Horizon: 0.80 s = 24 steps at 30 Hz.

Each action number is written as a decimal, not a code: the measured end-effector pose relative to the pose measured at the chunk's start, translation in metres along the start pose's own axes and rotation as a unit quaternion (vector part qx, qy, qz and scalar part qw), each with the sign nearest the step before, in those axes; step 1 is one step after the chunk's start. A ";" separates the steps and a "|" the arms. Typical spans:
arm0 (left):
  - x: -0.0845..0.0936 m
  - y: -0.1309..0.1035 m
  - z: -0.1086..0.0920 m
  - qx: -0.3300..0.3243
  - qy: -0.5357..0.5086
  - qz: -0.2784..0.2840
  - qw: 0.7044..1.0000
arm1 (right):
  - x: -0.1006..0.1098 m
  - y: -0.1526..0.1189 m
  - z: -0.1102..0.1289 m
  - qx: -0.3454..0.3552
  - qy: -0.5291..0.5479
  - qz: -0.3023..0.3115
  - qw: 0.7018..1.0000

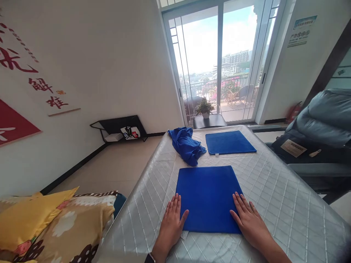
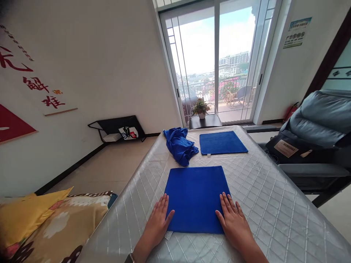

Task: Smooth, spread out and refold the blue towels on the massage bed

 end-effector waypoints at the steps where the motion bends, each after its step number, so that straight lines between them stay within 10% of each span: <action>1: 0.000 0.000 -0.001 0.001 -0.004 -0.004 1.000 | 0.002 0.000 -0.001 0.002 -0.002 0.014 1.000; 12: 0.022 -0.006 -0.017 -0.007 0.002 -0.050 0.999 | 0.026 0.061 0.005 -0.009 -0.037 0.023 0.999; 19: 0.048 0.029 -0.144 -0.242 -0.052 -0.047 0.968 | 0.005 0.064 -0.003 -0.002 -0.050 -0.001 0.999; 24: 0.016 0.082 -0.217 -0.282 -0.070 -0.045 0.956 | 0.005 0.061 -0.003 0.026 -0.064 -0.008 0.998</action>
Point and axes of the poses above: each hand's wrist, its own y-axis towards the middle knuckle, its own x-axis out of the back of the hand, z = x × y, the point moved 6 cm from there along y, towards the middle knuckle, and after that the axes turned 2 degrees about -z, right-handed, at the moved point
